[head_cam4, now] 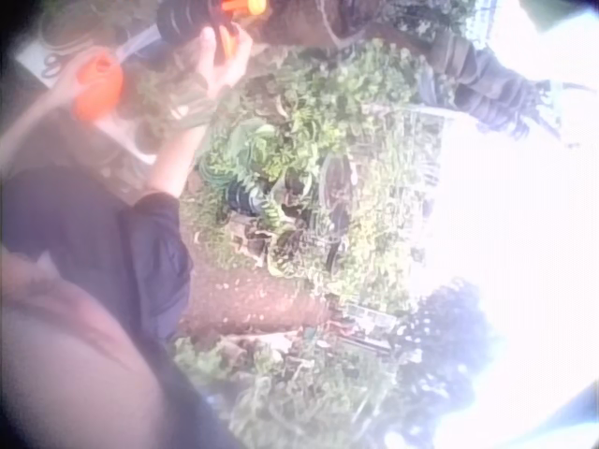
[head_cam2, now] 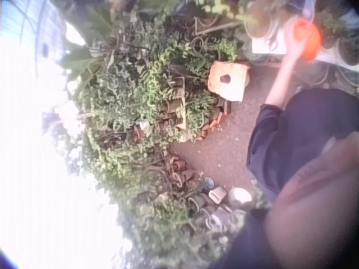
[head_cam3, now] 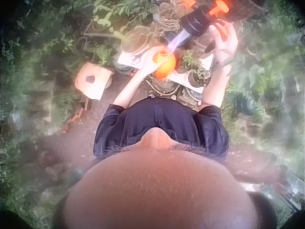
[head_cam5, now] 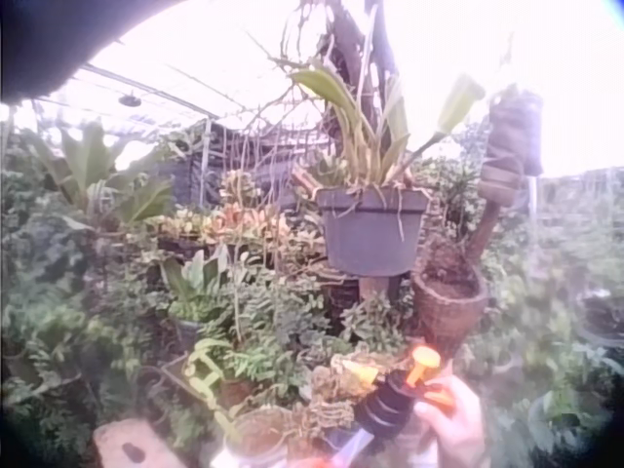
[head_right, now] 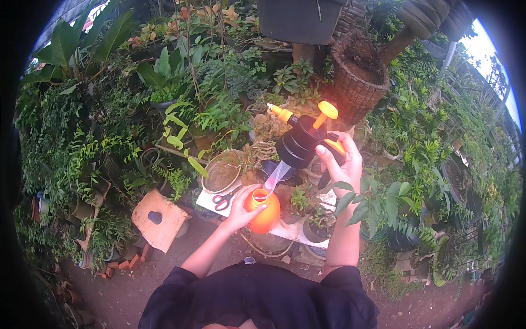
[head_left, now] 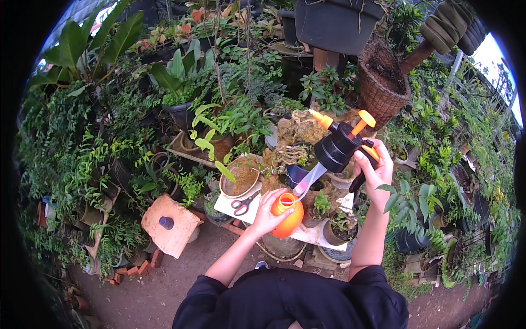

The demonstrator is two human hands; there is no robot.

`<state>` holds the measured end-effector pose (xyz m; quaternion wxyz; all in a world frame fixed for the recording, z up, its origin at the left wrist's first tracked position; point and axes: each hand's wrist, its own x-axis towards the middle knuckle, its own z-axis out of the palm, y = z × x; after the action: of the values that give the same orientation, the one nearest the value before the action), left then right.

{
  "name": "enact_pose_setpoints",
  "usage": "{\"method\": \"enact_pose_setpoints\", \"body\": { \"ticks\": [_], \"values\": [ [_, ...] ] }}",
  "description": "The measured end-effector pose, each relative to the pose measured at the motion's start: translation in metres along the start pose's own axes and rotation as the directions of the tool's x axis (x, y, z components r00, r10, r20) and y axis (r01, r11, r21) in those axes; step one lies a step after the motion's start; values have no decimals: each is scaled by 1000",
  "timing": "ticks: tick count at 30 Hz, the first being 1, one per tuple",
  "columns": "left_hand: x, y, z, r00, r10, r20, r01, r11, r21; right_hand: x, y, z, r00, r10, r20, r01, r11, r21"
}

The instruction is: The person assembles a manual garden sprayer by attaching the pump handle, inserting the dip tube, and securing the nozzle cap. The person then pumps the handle to pressurize the sprayer and briefly tests the spray nozzle.

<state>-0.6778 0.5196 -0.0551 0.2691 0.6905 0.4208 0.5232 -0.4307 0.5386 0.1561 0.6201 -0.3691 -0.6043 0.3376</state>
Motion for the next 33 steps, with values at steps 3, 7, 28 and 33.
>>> {"method": "enact_pose_setpoints", "body": {
  "ticks": [3,7,28,33],
  "values": [
    [6,9,-4,996,64,-70,-65,998,-18,7,0,-2,999,-23,-40,25,998,62],
    [12,22,-12,990,49,-134,-86,954,-286,13,1,-4,991,12,-131,10,985,172],
    [43,98,-32,837,-139,-529,-470,312,-826,-87,91,64,926,375,32,-290,656,697],
    [34,112,-32,859,-69,-507,-447,380,-810,-94,109,50,923,377,75,-354,756,551]
  ]
}}
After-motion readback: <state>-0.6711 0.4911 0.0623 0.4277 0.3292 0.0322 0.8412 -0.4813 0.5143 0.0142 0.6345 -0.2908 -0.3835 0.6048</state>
